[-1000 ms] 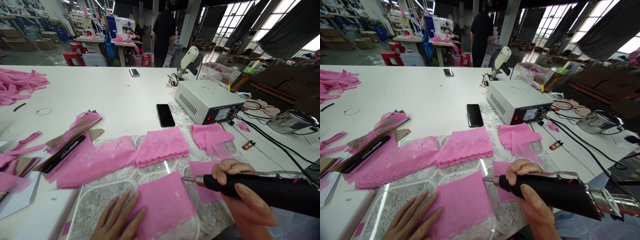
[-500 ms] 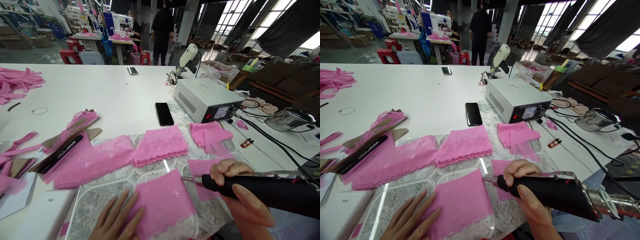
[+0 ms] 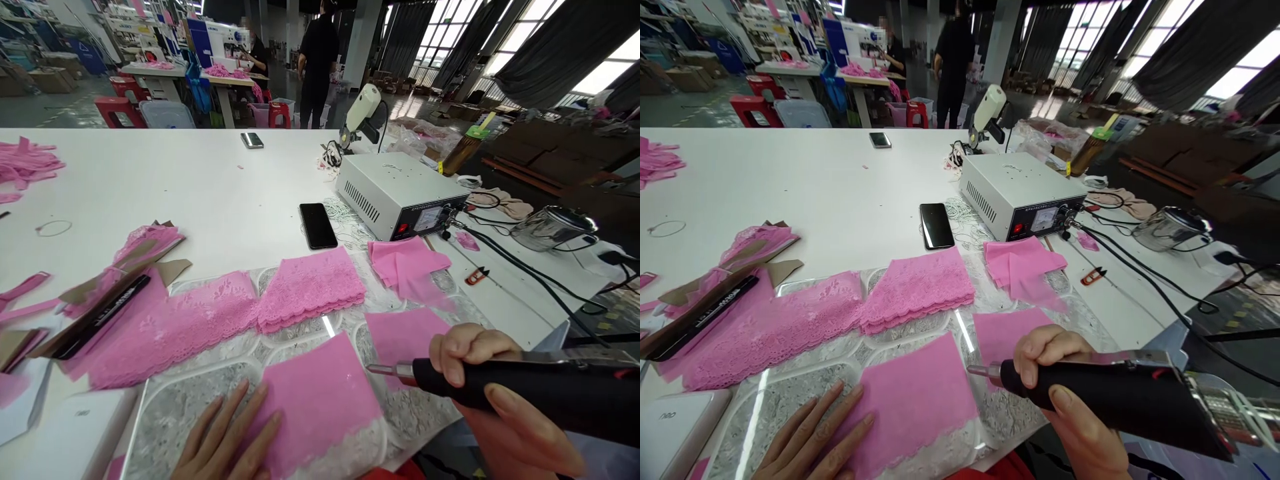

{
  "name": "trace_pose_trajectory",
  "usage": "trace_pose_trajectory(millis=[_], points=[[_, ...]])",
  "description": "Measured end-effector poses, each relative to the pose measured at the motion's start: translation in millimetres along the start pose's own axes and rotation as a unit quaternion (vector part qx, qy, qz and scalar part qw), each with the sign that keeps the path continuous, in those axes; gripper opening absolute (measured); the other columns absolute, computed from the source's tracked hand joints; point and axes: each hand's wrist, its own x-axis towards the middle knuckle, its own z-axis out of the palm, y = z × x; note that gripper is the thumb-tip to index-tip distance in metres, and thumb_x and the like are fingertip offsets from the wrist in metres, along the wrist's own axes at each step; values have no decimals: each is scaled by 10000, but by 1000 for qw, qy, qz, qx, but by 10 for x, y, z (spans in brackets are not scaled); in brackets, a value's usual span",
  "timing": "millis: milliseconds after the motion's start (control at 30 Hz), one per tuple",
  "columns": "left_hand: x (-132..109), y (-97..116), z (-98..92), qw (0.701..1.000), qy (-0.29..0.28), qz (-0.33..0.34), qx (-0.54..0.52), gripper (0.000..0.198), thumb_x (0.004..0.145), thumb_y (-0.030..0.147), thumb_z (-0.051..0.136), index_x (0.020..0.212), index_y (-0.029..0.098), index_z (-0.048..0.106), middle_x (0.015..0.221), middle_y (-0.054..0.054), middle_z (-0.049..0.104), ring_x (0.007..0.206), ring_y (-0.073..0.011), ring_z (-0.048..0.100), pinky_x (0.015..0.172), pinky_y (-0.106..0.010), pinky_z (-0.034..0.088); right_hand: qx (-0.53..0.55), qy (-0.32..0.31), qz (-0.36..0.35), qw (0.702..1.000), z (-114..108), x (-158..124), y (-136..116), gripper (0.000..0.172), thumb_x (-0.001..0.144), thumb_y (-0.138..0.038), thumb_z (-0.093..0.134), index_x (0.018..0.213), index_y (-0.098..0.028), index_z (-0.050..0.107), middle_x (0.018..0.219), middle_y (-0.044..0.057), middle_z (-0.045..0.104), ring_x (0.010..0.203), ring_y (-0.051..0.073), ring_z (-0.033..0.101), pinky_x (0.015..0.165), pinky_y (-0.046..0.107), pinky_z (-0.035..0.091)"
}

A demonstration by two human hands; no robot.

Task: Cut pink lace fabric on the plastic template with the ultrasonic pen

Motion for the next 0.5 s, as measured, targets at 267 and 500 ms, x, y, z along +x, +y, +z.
trace_pose_trajectory(millis=[267,500], points=[[-8,13,13,1000,8,-11,6,333,1023,311,434,1277,259,643,1369,-50,599,1450,-230,329,1225,-374,165,-10,-19,-5,1000,106,7,-14,132,856,-327,628,916,-209,628,842,16,548,619,109,530,607,299,511],[-12,13,-1,1000,8,-5,4,335,1026,297,431,1277,247,647,1347,-62,611,1460,-245,306,1227,-387,152,-10,-31,-16,999,152,66,-33,131,850,-334,649,880,-206,636,802,21,567,576,113,558,541,288,515]])
